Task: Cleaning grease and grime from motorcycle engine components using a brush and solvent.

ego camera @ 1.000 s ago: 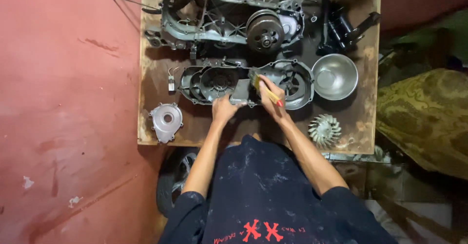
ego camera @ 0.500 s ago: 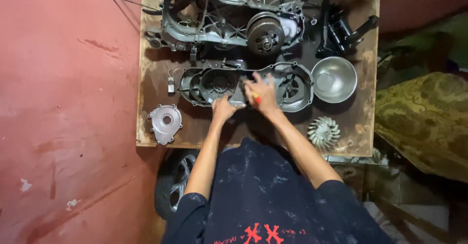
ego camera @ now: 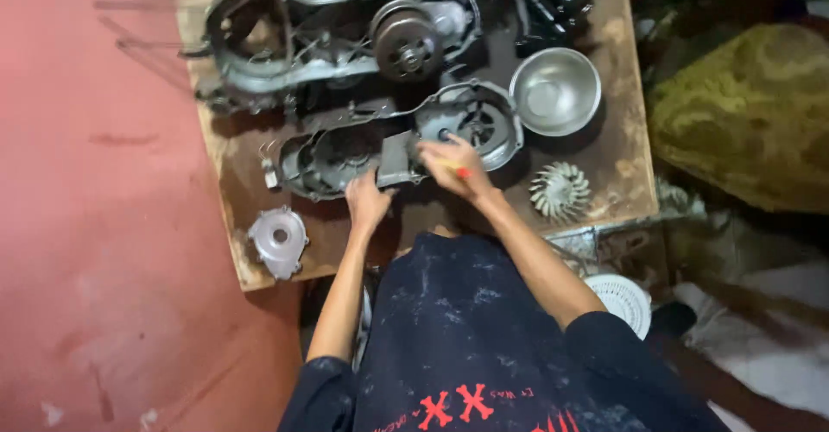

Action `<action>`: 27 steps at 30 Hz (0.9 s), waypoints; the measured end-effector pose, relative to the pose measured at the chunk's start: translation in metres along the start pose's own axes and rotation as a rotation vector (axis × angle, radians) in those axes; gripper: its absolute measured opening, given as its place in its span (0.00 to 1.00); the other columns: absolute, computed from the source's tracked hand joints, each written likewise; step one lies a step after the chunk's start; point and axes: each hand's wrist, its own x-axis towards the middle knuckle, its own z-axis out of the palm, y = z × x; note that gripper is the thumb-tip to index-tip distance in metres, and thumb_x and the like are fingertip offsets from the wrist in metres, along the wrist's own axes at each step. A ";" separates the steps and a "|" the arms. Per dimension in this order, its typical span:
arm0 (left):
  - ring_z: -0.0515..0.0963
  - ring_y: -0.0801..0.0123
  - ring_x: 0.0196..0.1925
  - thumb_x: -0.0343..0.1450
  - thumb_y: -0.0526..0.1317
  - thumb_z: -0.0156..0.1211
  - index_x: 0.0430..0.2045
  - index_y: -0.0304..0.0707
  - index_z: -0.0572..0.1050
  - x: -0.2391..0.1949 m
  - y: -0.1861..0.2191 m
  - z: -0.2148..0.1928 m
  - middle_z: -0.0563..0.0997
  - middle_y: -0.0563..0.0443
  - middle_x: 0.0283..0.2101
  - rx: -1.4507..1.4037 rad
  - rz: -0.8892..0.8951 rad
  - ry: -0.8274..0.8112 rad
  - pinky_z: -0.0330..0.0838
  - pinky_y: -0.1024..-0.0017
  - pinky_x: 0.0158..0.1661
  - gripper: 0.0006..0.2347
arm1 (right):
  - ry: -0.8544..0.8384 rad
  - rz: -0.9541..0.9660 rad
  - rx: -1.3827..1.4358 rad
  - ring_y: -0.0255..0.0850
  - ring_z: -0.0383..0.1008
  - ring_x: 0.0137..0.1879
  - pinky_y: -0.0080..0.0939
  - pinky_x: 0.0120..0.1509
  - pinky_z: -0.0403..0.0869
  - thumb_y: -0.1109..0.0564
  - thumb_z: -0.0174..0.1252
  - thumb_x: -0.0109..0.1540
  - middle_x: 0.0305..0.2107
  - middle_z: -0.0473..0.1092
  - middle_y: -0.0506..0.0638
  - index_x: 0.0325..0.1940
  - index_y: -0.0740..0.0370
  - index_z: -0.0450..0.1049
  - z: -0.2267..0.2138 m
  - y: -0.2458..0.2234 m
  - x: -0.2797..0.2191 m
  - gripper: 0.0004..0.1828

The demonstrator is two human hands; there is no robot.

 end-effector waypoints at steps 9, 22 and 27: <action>0.70 0.46 0.64 0.55 0.65 0.75 0.67 0.33 0.61 0.004 -0.006 0.014 0.73 0.37 0.62 0.280 0.087 -0.079 0.54 0.47 0.64 0.50 | 0.821 0.621 -0.176 0.49 0.82 0.50 0.40 0.53 0.76 0.55 0.55 0.70 0.44 0.79 0.60 0.53 0.66 0.79 -0.138 0.106 -0.017 0.14; 0.68 0.47 0.66 0.58 0.67 0.69 0.68 0.35 0.61 0.012 0.006 0.004 0.71 0.39 0.66 0.307 0.048 -0.139 0.55 0.45 0.64 0.48 | 0.724 0.986 0.412 0.40 0.78 0.40 0.41 0.41 0.81 0.52 0.62 0.64 0.37 0.78 0.49 0.49 0.60 0.81 -0.150 0.179 -0.001 0.13; 0.66 0.46 0.66 0.63 0.73 0.58 0.67 0.31 0.60 0.015 0.007 0.006 0.69 0.36 0.66 0.307 0.017 -0.176 0.51 0.45 0.64 0.47 | 0.788 0.421 0.184 0.44 0.77 0.54 0.43 0.59 0.76 0.57 0.59 0.73 0.49 0.77 0.55 0.55 0.69 0.77 -0.090 0.127 -0.023 0.12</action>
